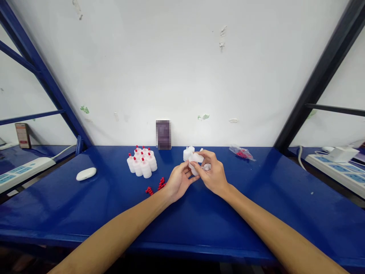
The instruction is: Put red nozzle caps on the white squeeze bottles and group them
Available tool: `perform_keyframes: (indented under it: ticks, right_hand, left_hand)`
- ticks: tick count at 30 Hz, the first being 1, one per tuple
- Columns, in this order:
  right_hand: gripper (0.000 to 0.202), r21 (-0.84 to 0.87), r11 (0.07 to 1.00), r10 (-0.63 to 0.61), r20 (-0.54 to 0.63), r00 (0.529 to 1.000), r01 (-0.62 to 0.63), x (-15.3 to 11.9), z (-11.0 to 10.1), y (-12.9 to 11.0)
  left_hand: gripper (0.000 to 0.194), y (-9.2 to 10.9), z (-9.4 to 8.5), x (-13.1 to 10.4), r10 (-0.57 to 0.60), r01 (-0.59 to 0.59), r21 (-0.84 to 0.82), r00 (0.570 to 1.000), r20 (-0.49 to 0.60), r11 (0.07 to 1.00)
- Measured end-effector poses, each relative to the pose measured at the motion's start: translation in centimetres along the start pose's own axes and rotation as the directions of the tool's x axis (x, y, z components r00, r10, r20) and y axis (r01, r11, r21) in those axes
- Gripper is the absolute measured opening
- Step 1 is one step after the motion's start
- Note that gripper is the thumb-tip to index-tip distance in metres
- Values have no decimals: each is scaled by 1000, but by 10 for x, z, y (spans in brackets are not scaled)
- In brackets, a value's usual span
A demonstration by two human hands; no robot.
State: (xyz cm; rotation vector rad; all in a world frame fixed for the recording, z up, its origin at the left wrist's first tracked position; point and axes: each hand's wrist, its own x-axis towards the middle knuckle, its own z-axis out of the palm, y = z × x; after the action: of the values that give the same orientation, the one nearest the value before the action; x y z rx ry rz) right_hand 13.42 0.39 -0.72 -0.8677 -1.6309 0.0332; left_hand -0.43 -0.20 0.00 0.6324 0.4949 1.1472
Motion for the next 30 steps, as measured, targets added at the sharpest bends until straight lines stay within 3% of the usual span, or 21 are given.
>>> perform_keyframes:
  ticks: [6, 10, 16, 26, 30]
  right_hand:
    - [33, 114, 993, 18, 21, 1000, -20, 1, 0, -6]
    - [19, 27, 999, 21, 80, 997, -23, 3, -3, -6]
    - [17, -12, 999, 54, 159, 986, -53, 5, -5, -1]
    - [18, -40, 983, 180, 333, 926, -177, 12, -9, -10]
    - [21, -30, 972, 230, 289, 929, -232, 14, -9, -9]
  left_hand:
    - [16, 1, 2, -1, 41, -41, -3, 999, 27, 999]
    - [14, 0, 2, -1, 39, -38, -25, 999, 30, 999]
    - [17, 0, -1, 2, 70, -70, 4, 996, -49, 998]
    - [28, 4, -5, 5, 140, -137, 109, 990, -25, 985]
    - [24, 5, -6, 7, 174, -165, 113, 982, -69, 980]
